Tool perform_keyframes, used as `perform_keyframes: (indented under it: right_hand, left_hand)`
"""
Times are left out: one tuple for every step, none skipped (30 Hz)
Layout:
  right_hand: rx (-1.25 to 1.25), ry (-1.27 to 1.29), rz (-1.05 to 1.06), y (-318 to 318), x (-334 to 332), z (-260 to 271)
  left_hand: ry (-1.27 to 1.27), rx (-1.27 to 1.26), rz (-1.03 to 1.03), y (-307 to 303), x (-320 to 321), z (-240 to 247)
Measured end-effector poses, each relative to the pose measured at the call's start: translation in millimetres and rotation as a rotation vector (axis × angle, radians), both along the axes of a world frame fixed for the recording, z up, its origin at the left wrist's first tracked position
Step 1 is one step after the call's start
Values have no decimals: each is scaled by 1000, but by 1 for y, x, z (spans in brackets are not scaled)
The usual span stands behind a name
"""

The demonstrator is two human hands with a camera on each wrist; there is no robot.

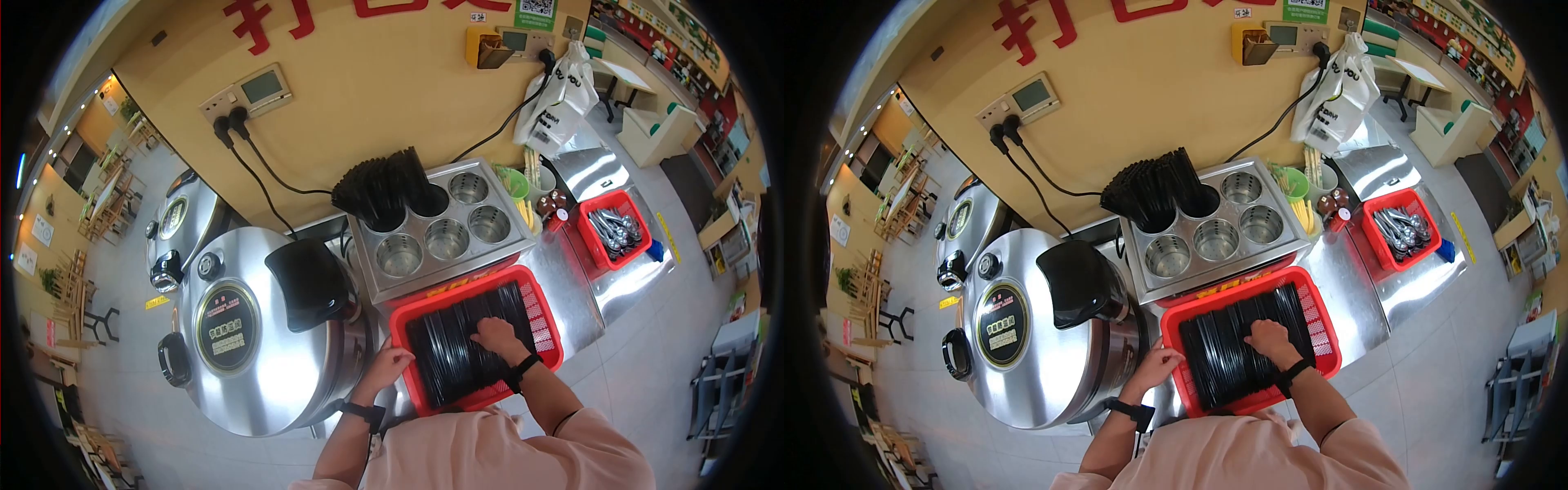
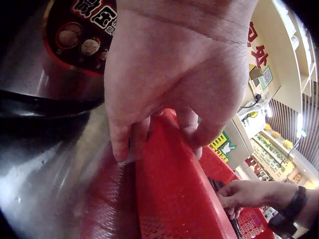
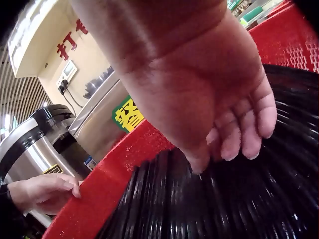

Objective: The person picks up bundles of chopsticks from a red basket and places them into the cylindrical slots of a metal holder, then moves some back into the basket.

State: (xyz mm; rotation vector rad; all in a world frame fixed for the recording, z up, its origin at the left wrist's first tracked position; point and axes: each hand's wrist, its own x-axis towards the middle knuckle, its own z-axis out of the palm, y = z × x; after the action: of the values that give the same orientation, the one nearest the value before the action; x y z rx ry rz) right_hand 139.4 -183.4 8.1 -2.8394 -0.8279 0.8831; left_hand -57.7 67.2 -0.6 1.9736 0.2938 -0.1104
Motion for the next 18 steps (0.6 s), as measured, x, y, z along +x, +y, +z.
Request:
perform_keyframes:
  right_hand:
    - [0,-1,2,0,1,-1]
    - [40,-19,-26,-2,2,-4]
    - [81,-37,-54,-4,4,-7]
    - [81,-38,-51,-6,6,-11]
    - [63,-79,-78,-8,9,-13]
    - [44,-120,-106,-9,10,-15]
    - [44,-121,-105,-12,10,-17]
    - [39,-124,-89,-12,10,-16]
    - [33,-127,-72,-13,10,-16]
    - [33,-128,-72,-13,10,-16]
    - [25,-63,-11,-11,8,-13]
    - [17,3,49,-10,6,-10]
    - [16,2,49,-8,3,-8]
    - [16,-6,29,-7,0,-6]
    - [16,-14,10,-6,-1,-5]
    - [17,-14,11,-5,0,-4]
    - [2,-13,-14,-4,1,-3]
    - [-11,-11,-40,-3,2,-3]
  left_hand:
    - [1,-4,1,0,0,1]
    - [3,-8,1,-1,0,2]
    - [2,-8,3,-1,0,2]
    - [-6,-8,5,-1,0,2]
    - [-14,-8,7,-1,0,2]
    - [-15,-8,8,-1,-1,1]
    - [-21,-2,0,-1,-1,0]
    - [-27,4,-10,-1,0,1]
    - [-28,4,-9,-1,0,2]
    - [-8,-11,-7,-1,0,3]
    - [11,-27,-4,-1,0,4]
    - [10,-28,-4,-1,0,2]
    - [2,-34,-2,0,0,-1]
    - [-7,-39,1,0,0,-2]
    - [-7,-39,1,0,-1,-4]
    - [-4,-45,3,0,-1,-5]
    - [-1,-50,4,0,-1,-5]
    - [-1,-49,5,0,-2,-5]
